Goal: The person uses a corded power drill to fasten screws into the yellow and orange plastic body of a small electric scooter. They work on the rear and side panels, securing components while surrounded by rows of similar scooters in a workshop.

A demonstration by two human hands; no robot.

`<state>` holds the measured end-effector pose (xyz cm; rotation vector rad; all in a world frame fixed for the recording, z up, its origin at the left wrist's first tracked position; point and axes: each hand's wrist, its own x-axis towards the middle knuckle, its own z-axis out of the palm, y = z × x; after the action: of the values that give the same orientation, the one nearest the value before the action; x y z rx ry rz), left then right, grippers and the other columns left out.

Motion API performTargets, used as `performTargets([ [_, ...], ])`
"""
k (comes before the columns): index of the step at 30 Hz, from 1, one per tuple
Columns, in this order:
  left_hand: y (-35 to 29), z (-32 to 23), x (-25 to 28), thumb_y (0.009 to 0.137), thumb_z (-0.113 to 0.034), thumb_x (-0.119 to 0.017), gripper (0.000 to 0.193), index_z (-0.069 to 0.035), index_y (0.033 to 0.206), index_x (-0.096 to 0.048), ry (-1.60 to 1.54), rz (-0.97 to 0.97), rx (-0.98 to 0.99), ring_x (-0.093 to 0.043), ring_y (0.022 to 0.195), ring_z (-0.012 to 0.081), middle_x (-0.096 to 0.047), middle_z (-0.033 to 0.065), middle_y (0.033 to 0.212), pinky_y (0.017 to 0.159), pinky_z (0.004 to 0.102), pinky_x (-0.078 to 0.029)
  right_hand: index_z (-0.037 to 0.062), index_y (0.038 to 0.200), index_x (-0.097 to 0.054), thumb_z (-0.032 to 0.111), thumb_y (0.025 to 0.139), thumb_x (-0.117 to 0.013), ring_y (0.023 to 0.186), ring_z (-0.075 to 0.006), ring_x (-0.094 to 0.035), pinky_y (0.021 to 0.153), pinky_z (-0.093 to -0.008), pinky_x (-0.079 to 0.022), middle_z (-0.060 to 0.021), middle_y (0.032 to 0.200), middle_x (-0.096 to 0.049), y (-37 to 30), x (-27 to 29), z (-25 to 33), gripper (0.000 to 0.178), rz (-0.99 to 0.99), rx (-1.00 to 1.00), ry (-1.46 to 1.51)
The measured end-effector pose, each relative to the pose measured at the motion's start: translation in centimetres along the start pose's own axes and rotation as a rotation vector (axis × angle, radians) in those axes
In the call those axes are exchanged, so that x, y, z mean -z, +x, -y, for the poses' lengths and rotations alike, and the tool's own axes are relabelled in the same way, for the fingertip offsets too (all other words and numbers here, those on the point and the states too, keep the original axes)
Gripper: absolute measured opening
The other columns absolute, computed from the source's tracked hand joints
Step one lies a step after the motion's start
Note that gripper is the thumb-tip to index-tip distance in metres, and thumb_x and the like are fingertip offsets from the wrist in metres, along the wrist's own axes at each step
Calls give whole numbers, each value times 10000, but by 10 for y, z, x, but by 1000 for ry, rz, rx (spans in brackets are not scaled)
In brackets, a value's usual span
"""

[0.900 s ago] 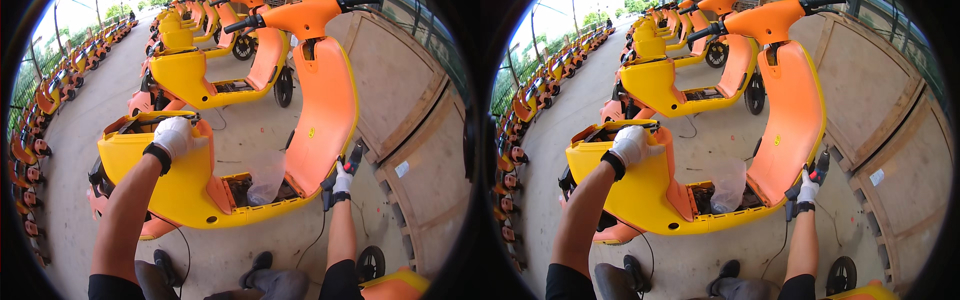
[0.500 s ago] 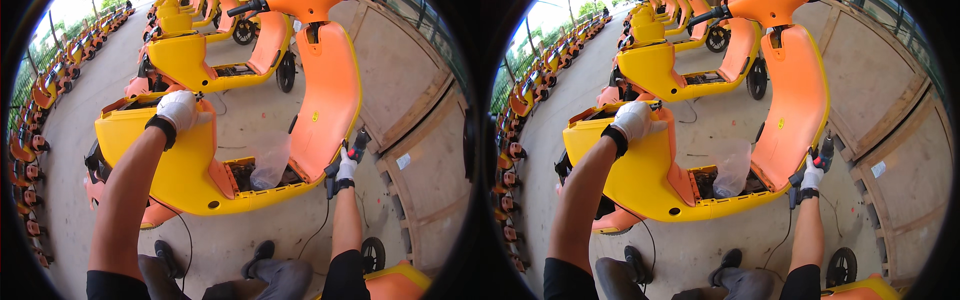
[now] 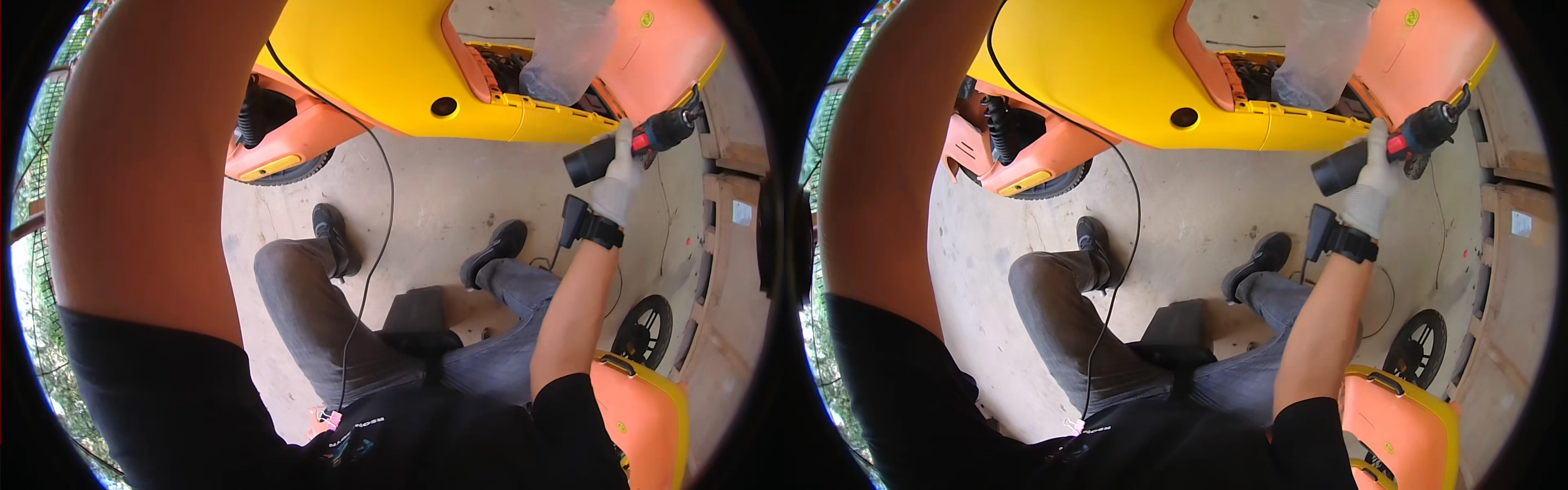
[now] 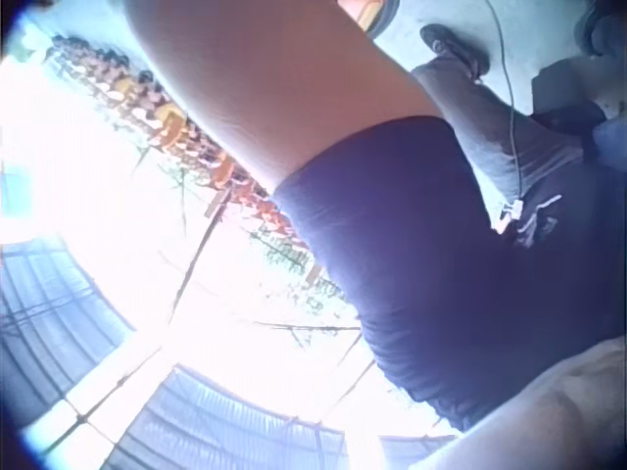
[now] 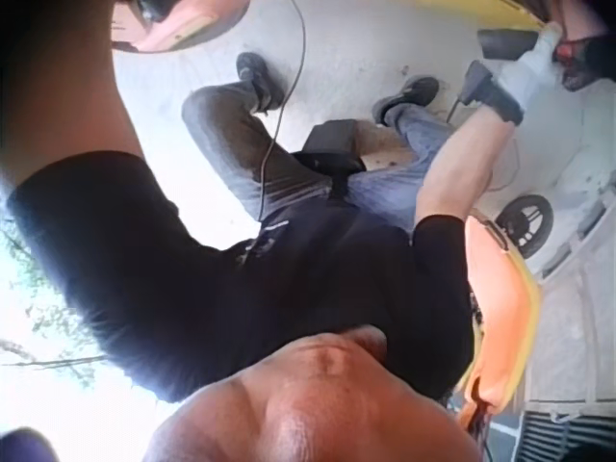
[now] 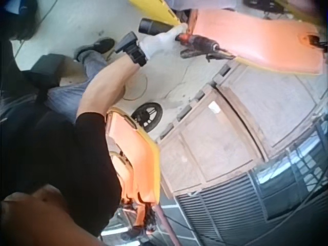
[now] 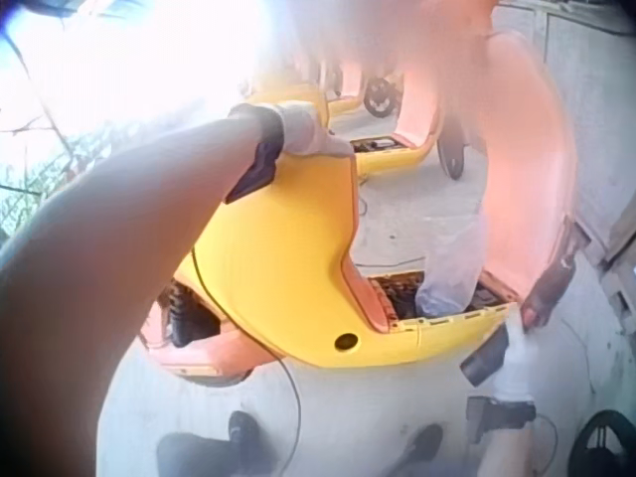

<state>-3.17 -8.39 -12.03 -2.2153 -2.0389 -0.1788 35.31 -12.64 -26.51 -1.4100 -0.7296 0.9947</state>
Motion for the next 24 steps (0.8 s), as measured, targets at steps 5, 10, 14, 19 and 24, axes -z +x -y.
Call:
performTargets([
  [5,-60,1,-5,794,-625,-668,607,-31,915,-707,26,33,39,-677,701,303,-681,180,765,597,357,-531,27,982,-543,365,921,-684,730,-173,-592,731,-333,-532,-46,828,-576,-113,-14,-50,371,217,-261,201],
  [10,-72,-7,-11,798,-613,-666,596,-32,922,-705,52,67,2,-676,709,303,-681,180,774,604,356,-530,42,1001,-547,579,906,-604,719,-159,-595,700,-311,-527,-48,814,-596,-181,-8,-94,549,248,-585,288],
  [14,-74,-4,-13,802,-604,-665,586,-33,929,-704,72,94,-37,-675,715,302,-681,179,781,609,356,-529,56,964,-543,569,910,-605,643,-141,-609,615,-285,-534,-32,758,-599,-210,-9,-141,519,301,-668,52],
  [19,-65,2,-12,806,-592,-663,575,-34,937,-703,116,134,-113,-674,724,302,-682,179,789,616,355,-529,-54,773,-620,664,884,-549,656,-230,-590,655,-365,-484,-138,683,-605,-235,-17,-205,730,350,-591,-329],
  [24,-43,0,-12,810,-580,-661,564,-34,944,-701,158,174,-210,-673,732,302,-682,178,798,623,354,-528,-106,769,-623,728,837,-536,766,-384,-664,706,-430,-503,-259,717,-643,-266,-36,-262,841,352,-651,-364],
])
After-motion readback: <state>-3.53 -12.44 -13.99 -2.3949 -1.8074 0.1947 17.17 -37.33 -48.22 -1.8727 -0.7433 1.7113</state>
